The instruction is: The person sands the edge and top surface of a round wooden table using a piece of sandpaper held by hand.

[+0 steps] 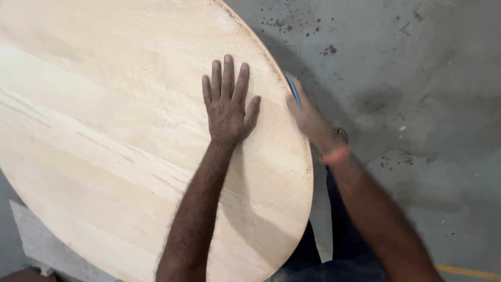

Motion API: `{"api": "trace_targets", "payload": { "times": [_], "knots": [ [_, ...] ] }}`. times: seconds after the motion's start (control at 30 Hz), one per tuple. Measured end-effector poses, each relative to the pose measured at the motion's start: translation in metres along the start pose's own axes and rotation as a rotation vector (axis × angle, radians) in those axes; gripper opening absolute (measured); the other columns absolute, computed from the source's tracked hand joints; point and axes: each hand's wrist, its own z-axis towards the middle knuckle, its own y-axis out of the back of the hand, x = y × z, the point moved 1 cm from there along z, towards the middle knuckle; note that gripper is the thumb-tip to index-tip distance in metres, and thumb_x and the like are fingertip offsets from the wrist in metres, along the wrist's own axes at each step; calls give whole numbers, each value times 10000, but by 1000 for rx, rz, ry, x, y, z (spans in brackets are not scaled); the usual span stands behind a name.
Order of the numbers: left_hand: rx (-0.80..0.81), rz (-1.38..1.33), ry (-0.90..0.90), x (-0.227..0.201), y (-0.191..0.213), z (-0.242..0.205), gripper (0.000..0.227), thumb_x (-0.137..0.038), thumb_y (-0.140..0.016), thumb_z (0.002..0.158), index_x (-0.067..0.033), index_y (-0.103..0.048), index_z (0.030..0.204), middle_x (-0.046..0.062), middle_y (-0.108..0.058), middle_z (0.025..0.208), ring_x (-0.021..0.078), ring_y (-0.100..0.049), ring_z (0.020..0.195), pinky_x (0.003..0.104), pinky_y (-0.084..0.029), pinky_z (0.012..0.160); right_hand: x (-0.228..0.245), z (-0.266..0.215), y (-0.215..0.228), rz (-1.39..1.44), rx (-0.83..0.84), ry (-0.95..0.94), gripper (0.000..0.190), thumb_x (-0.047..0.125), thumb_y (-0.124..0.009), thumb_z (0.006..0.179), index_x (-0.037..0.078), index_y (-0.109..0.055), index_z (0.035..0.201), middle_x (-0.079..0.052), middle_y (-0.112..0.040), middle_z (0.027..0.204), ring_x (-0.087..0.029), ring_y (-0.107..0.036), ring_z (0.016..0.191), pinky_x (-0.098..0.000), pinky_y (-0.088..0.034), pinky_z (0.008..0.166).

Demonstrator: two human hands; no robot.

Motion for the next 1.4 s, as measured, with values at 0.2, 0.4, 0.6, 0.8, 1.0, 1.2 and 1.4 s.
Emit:
{"api": "trace_targets", "payload": {
  "times": [0.2, 0.4, 0.6, 0.8, 1.0, 1.2, 1.4],
  "knots": [
    [-16, -16, 12, -1, -3, 2, 663, -495, -455, 1092, -189, -304, 1661, 129, -146, 1747, 326, -71, 1633, 579, -12, 1324, -53, -203, -57, 60, -89, -366, 576, 113, -374, 1082, -25, -169, 1603, -261, -351, 1615, -381, -323, 1506, -451, -218, 1229],
    [-37, 8, 11, -1, -6, 3, 655, -499, -438, 1100, -186, -310, 1660, 124, -142, 1751, 319, -70, 1642, 575, -11, 1335, 1, -91, -20, -9, -76, -70, 577, 135, -436, 1083, -14, -228, 1599, -262, -424, 1577, -357, -440, 1473, -437, -353, 1205],
    [49, 27, 59, -1, -4, -2, 656, -513, -443, 1088, -194, -329, 1649, 134, -162, 1740, 324, -85, 1627, 568, -11, 1327, 46, 70, 4, -53, 140, -74, 500, 157, -474, 1092, 19, -329, 1550, -275, -481, 1530, -405, -479, 1430, -466, -403, 1145],
    [-30, -1, 20, -4, 0, 1, 650, -502, -439, 1088, -197, -329, 1652, 116, -155, 1747, 313, -83, 1636, 551, -7, 1334, 26, -64, -7, -538, 11, 218, 520, 106, -407, 1105, -63, -258, 1573, -340, -433, 1542, -427, -455, 1454, -472, -375, 1206],
    [18, -6, 54, -3, -2, -4, 640, -520, -417, 1096, -210, -336, 1649, 114, -168, 1742, 307, -88, 1631, 542, -11, 1336, 29, -114, -21, -65, -82, -197, 535, 91, -428, 1040, -48, -298, 1540, -281, -517, 1468, -391, -532, 1374, -462, -419, 1137],
    [30, 8, 61, -2, -3, -4, 631, -527, -421, 1096, -224, -343, 1644, 101, -170, 1740, 300, -101, 1630, 542, -11, 1338, 56, 97, 3, -54, 172, 23, 429, 168, -442, 1114, 37, -412, 1522, -242, -607, 1417, -339, -619, 1338, -412, -478, 1115],
    [9, -25, 50, -3, 6, 4, 631, -501, -457, 1088, -213, -356, 1641, 110, -185, 1739, 315, -116, 1629, 545, -23, 1331, 48, 44, 9, 45, 128, -67, 454, 137, -397, 1103, 40, -353, 1545, -216, -518, 1495, -309, -490, 1422, -402, -383, 1165]
  ]
}}
